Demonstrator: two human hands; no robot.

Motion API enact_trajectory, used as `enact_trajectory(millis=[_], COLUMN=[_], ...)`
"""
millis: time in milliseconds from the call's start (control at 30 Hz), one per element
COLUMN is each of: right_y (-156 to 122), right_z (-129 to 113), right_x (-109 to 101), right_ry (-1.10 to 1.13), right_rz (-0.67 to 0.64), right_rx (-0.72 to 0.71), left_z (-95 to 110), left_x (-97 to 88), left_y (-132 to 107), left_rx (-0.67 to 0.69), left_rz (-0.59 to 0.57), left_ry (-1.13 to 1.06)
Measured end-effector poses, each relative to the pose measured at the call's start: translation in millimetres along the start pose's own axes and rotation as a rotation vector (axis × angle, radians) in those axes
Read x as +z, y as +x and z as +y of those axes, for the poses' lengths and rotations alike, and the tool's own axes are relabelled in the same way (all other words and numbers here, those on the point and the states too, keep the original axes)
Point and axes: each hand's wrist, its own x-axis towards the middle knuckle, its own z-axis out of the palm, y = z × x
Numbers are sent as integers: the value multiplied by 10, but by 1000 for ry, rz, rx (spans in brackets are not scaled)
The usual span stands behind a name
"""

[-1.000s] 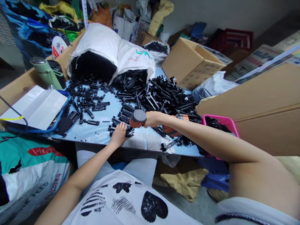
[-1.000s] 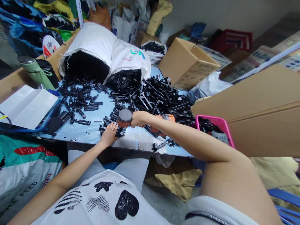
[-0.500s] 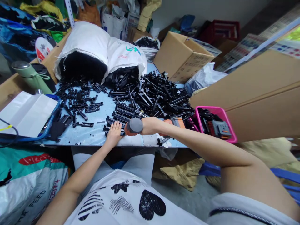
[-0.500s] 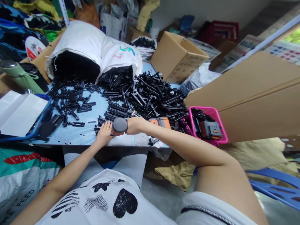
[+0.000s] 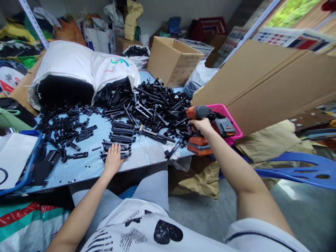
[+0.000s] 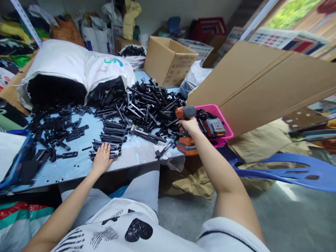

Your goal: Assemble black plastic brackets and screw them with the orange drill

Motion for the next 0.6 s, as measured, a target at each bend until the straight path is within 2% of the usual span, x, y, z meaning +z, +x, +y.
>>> enact_trajectory(millis=[67, 167, 433, 600], right_y=[218, 386, 383, 421], right_z=[77, 190, 616, 654], right_x=[-21, 24, 72, 182], right_ry=[86, 159, 193, 105], right_rz=[53, 44, 60, 24], right_rx=[87, 141, 151, 140], left_z=[4, 13, 43, 22], left_x=[9, 13, -51, -16], left_y=[4, 11, 13, -6], left_rx=[-3, -3, -13, -2], left_rz=[6, 5, -17, 4], left_ry=[8, 26, 25, 14])
